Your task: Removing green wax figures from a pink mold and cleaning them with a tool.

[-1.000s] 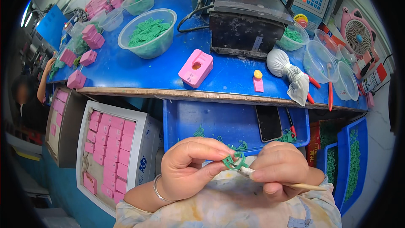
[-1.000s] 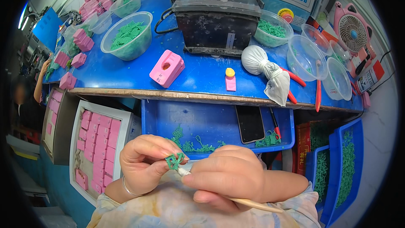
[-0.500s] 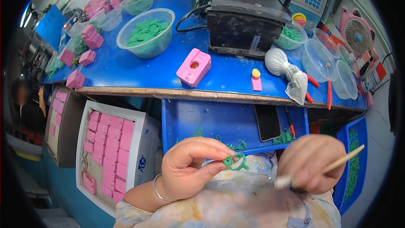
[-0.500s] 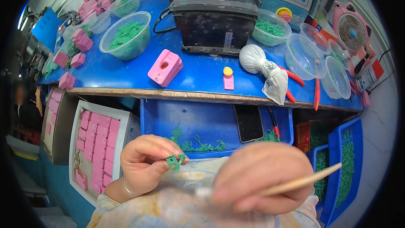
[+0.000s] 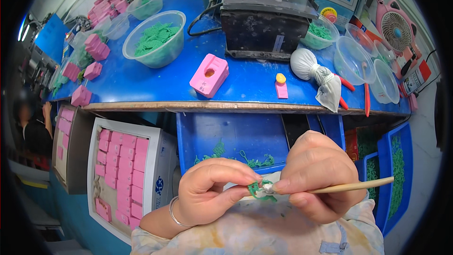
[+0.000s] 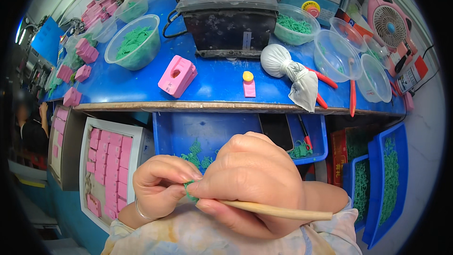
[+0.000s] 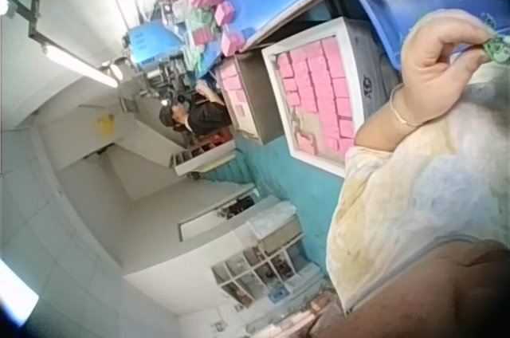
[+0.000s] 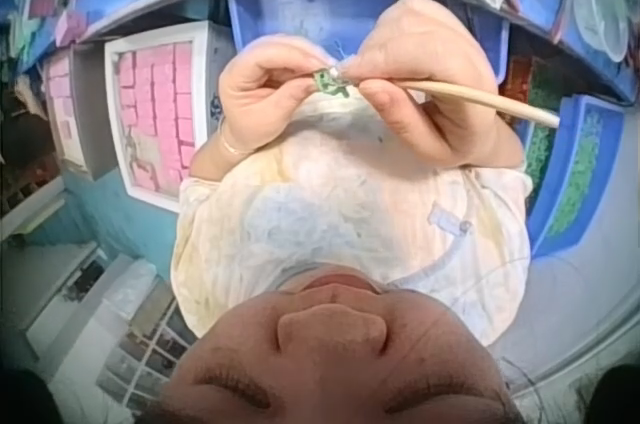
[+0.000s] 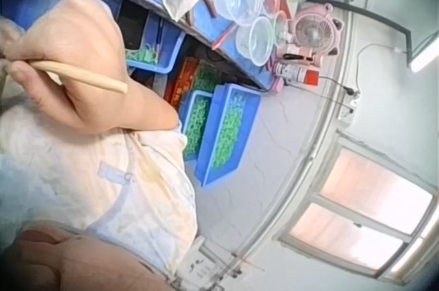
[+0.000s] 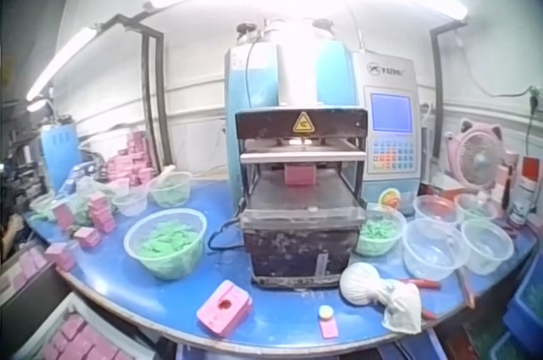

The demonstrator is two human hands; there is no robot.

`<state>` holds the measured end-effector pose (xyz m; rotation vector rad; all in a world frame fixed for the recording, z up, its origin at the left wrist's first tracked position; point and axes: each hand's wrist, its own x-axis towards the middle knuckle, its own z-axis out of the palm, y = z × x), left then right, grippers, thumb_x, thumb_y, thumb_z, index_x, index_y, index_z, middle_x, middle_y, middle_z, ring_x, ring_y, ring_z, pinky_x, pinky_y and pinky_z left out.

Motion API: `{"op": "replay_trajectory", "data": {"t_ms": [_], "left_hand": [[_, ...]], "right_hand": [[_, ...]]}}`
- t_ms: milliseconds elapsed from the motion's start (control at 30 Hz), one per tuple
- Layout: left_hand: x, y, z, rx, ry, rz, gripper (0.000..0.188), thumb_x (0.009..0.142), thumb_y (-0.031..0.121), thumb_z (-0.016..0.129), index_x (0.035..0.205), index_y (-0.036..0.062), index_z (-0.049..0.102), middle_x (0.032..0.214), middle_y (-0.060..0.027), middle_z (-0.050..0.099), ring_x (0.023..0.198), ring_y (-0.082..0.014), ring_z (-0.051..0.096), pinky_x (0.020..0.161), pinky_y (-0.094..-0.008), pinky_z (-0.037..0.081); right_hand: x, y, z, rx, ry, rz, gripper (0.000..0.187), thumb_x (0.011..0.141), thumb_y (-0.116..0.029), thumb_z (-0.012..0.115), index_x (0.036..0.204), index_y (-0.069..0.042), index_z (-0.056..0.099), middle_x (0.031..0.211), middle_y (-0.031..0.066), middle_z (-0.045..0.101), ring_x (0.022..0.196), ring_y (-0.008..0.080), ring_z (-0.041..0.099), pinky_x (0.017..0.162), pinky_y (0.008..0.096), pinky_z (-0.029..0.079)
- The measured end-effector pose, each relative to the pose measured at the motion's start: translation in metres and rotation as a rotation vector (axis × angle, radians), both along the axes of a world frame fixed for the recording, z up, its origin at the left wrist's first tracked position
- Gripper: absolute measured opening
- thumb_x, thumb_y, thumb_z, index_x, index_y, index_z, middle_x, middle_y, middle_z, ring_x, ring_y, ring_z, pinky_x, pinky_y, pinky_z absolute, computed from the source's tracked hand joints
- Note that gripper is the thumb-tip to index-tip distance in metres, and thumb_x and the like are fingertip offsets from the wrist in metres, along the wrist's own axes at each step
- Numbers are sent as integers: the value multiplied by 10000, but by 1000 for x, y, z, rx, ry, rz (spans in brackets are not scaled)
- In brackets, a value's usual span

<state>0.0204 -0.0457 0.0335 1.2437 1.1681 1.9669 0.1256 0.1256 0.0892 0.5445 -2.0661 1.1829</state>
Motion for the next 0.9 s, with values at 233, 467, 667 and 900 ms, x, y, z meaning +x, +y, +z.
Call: {"op": "replay_trajectory", "data": {"t_ms": [233,467,667,900], "left_hand": [[1,0,1,-2,-19,2,227,753,-108,641,968,-43,603,963,-175,642,878,-229,638,748,-304,517],[2,-1,1,-29,12,32,226,741,-106,652,951,-33,612,947,-160,652,865,-226,644,737,-300,518],[1,1,2,-44,54,47,221,739,-86,662,945,-20,618,929,-148,660,854,-228,648,725,-301,518],[1,1,4,-59,106,77,214,741,-74,667,940,-8,621,918,-133,665,840,-225,649,727,-301,515]], "right_hand": [[4,-2,-1,-38,-31,-46,149,743,-61,650,885,-22,626,694,48,594,564,184,521,522,304,333],[3,-2,0,-12,-32,-43,158,724,-58,658,875,-23,625,692,49,592,563,184,522,528,305,336],[3,-1,0,23,-23,-51,164,714,-61,663,871,-27,630,697,46,590,568,190,519,528,307,336],[3,0,-1,-50,-41,-21,129,726,-61,631,849,-23,620,708,57,594,573,199,526,531,313,350]]}}
